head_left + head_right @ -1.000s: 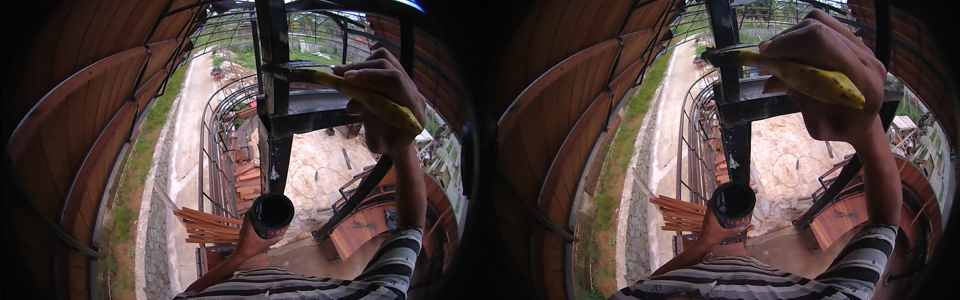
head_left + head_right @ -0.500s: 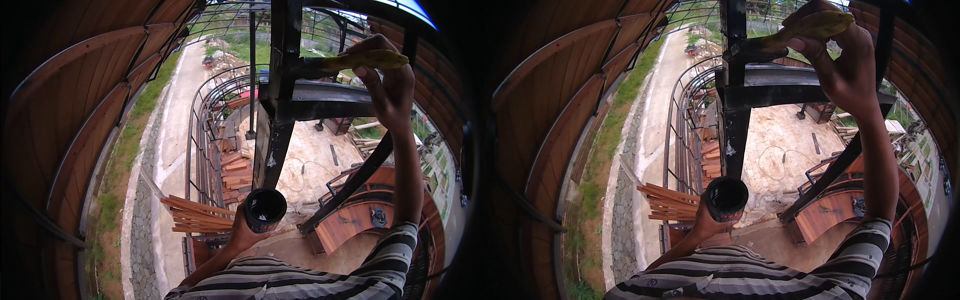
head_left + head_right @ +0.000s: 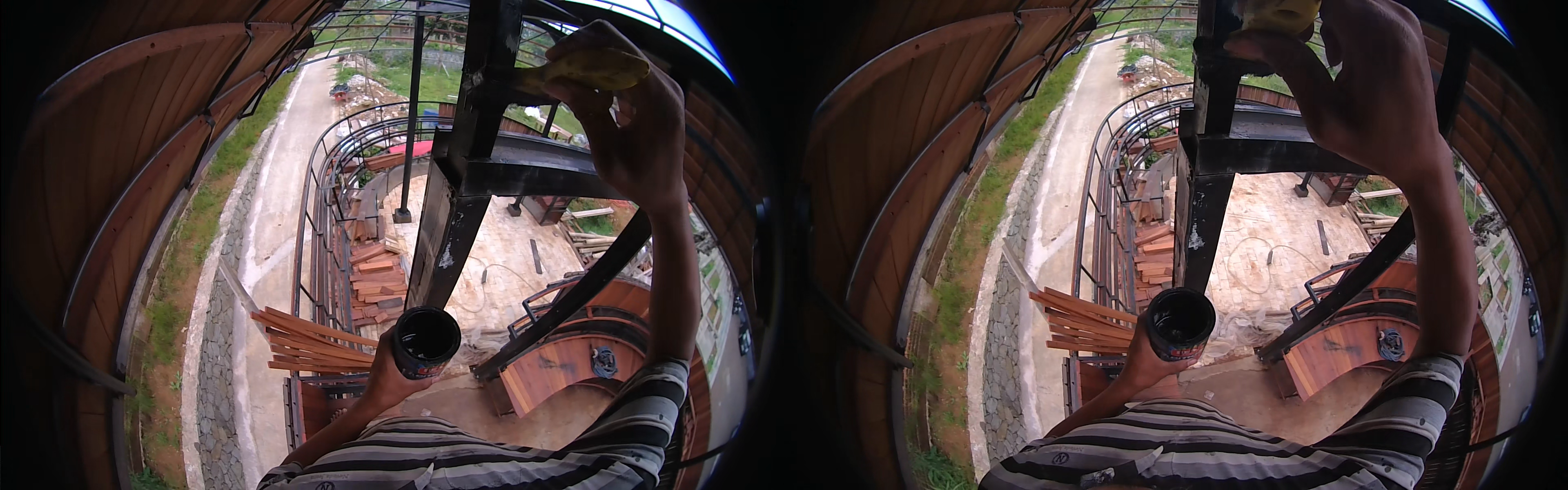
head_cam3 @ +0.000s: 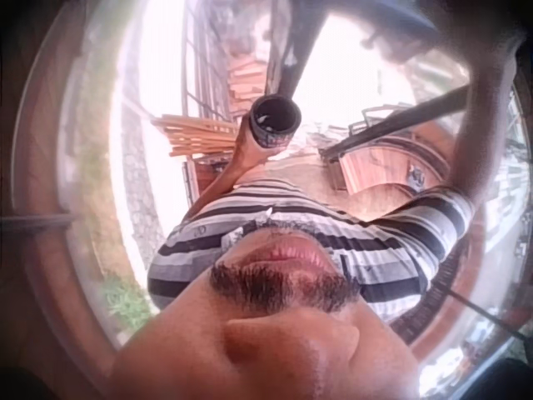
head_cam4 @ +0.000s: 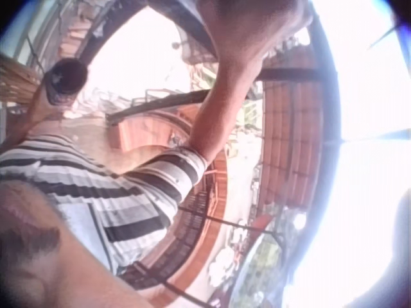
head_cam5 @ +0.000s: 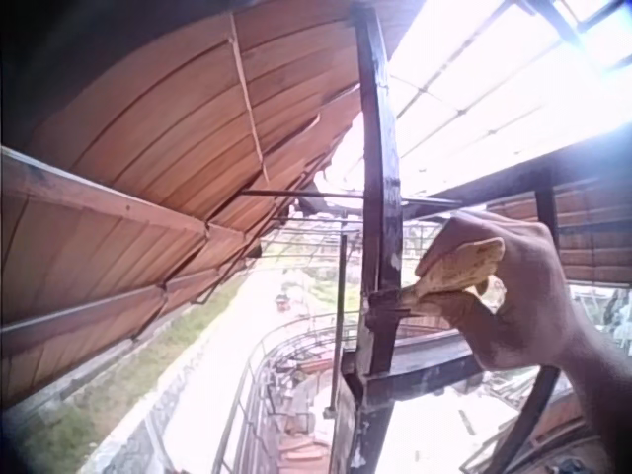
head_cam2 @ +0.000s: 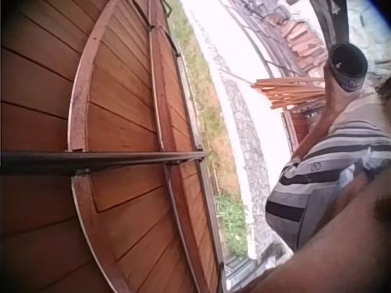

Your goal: The person paints black metal support beams of a curved wooden structure using a paintbrush and a can of black paint. They repeatedly dip the brush into the can and apply paint to various sections of the frame while standing on the wooden floor.

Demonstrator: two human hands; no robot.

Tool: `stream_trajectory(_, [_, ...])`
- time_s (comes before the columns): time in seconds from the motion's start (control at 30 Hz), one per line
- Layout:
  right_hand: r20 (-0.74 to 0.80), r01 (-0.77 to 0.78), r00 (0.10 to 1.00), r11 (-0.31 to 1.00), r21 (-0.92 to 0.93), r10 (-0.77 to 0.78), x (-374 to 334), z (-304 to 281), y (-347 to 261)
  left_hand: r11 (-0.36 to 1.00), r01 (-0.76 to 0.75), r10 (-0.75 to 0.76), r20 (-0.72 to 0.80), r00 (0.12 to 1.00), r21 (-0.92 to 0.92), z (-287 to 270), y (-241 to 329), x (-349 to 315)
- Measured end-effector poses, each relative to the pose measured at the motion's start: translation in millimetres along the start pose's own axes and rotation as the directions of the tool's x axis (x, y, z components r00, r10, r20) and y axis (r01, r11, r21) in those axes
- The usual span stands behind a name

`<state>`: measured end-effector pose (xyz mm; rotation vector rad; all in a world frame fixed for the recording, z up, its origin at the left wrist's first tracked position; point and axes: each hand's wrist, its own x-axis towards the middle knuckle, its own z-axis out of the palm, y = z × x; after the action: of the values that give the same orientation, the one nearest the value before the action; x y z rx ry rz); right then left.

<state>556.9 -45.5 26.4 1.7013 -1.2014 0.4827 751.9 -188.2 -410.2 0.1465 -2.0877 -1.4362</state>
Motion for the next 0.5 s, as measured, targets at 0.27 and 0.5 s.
stream_trajectory(0.27, [0.489, -0.088, 0.866, 0.995, -0.051, 0.102, 131, 51, -43, 1.000, -0.015, 0.016, -0.047, 0.999, 0.018, 6, -5, -3])
stream_trajectory(0.5, [0.286, 0.153, 0.958, 0.903, -0.402, -0.035, 133, 88, -16, 1.000, -0.006, 0.006, 0.011, 1.000, -0.020, 14, -8, -3])
